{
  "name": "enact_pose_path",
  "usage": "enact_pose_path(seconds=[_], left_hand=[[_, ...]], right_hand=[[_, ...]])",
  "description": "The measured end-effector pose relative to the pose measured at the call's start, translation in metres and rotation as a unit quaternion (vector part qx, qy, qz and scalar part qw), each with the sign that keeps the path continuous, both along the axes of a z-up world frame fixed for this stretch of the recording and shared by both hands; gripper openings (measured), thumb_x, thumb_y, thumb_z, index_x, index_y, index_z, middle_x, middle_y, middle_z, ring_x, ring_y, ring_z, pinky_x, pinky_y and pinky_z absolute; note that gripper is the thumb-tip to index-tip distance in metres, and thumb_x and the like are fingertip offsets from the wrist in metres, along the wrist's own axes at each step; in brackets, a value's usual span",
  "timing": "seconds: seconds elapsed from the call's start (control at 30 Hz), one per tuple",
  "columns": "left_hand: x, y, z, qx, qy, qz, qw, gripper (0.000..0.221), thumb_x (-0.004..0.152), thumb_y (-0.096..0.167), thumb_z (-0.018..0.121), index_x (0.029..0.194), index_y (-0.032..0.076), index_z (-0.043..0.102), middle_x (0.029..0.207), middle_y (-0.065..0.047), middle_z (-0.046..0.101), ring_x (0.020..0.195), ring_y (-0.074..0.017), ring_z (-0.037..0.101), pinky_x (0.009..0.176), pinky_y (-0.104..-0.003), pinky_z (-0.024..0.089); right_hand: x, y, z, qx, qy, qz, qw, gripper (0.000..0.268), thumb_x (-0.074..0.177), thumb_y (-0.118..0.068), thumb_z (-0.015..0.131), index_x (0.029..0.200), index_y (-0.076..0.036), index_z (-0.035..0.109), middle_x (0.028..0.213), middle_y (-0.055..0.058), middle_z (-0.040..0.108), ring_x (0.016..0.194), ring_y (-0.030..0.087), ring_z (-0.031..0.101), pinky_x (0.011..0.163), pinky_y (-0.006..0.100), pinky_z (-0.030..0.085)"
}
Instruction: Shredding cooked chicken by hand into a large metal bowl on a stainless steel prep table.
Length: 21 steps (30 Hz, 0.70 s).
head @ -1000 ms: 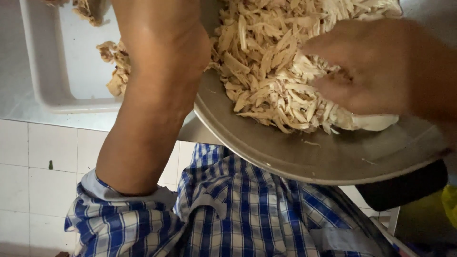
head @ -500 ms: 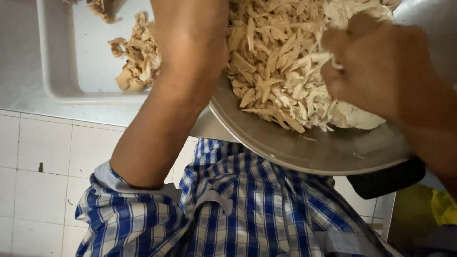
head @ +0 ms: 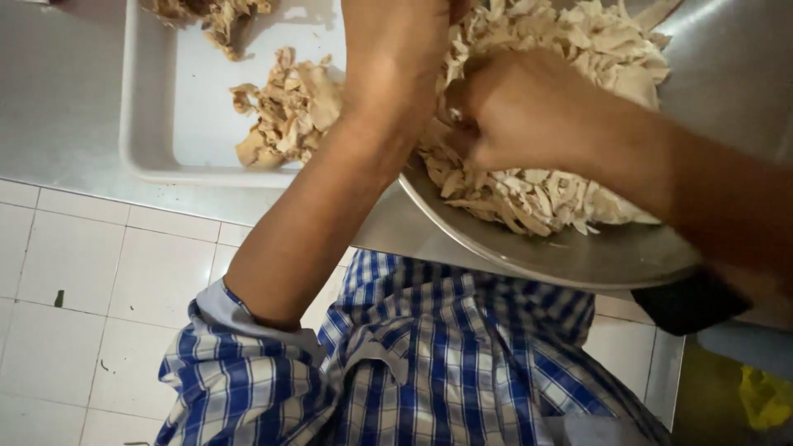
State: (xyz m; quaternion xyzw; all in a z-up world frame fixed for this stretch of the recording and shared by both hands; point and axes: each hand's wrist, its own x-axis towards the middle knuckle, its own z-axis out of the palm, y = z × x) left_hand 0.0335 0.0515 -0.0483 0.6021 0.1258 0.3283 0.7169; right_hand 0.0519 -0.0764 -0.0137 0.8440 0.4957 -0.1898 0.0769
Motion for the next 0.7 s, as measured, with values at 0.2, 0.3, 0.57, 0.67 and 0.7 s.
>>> enact_pose_path(seconds=[0.2, 0.3, 0.57, 0.67, 0.7], left_hand=[[0.002, 0.002, -0.011, -0.031, 0.012, -0.005, 0.999, 0.032, 0.069, 0.003, 0.053, 0.068, 0.026, 0.031, 0.062, 0.01, 0.033, 0.062, -0.0063, 0.026, 0.051, -0.03, 0.027], [-0.014, 0.0, 0.012, -0.019, 0.075, -0.028, 0.997, 0.023, 0.078, 0.009, 0.052, 0.07, 0.024, 0.037, 0.066, 0.008, 0.039, 0.063, -0.0086, 0.032, 0.055, -0.03, 0.032], [-0.018, -0.003, 0.02, 0.045, 0.065, -0.016, 0.997, 0.019, 0.084, 0.011, 0.046, 0.07, 0.022, 0.038, 0.066, 0.007, 0.036, 0.064, -0.0106, 0.031, 0.054, -0.033, 0.03], [-0.017, -0.003, 0.021, 0.027, 0.058, -0.036, 0.997, 0.023, 0.083, 0.013, 0.05, 0.067, 0.022, 0.036, 0.06, 0.007, 0.037, 0.058, -0.0095, 0.031, 0.053, -0.033, 0.03], [-0.017, -0.005, 0.021, 0.005, 0.058, -0.048, 0.997, 0.023, 0.085, 0.012, 0.051, 0.068, 0.021, 0.038, 0.063, 0.007, 0.037, 0.059, -0.0097, 0.032, 0.054, -0.032, 0.03]], right_hand=[[-0.002, -0.001, -0.024, 0.006, -0.051, 0.076, 0.996, 0.02, 0.08, -0.019, 0.062, 0.097, -0.011, 0.069, 0.081, 0.01, 0.062, 0.062, 0.025, 0.064, 0.053, 0.036, 0.053], [0.001, -0.002, 0.0, 0.02, 0.093, -0.037, 0.995, 0.007, 0.087, -0.005, 0.065, 0.085, -0.008, 0.071, 0.076, 0.006, 0.069, 0.064, 0.017, 0.068, 0.06, 0.027, 0.058], [0.025, -0.028, 0.015, 0.295, 0.18, -0.117, 0.931, 0.006, 0.092, 0.0, 0.069, 0.095, -0.002, 0.074, 0.077, 0.006, 0.067, 0.061, 0.012, 0.055, 0.051, 0.028, 0.04], [0.019, -0.027, 0.027, 0.279, 0.197, -0.176, 0.923, 0.007, 0.092, -0.002, 0.069, 0.096, -0.005, 0.073, 0.087, 0.006, 0.069, 0.076, 0.015, 0.062, 0.066, 0.03, 0.049], [0.015, -0.029, 0.034, 0.275, 0.186, -0.192, 0.924, 0.006, 0.094, -0.007, 0.066, 0.097, -0.006, 0.071, 0.086, 0.007, 0.067, 0.073, 0.017, 0.059, 0.063, 0.031, 0.046]])
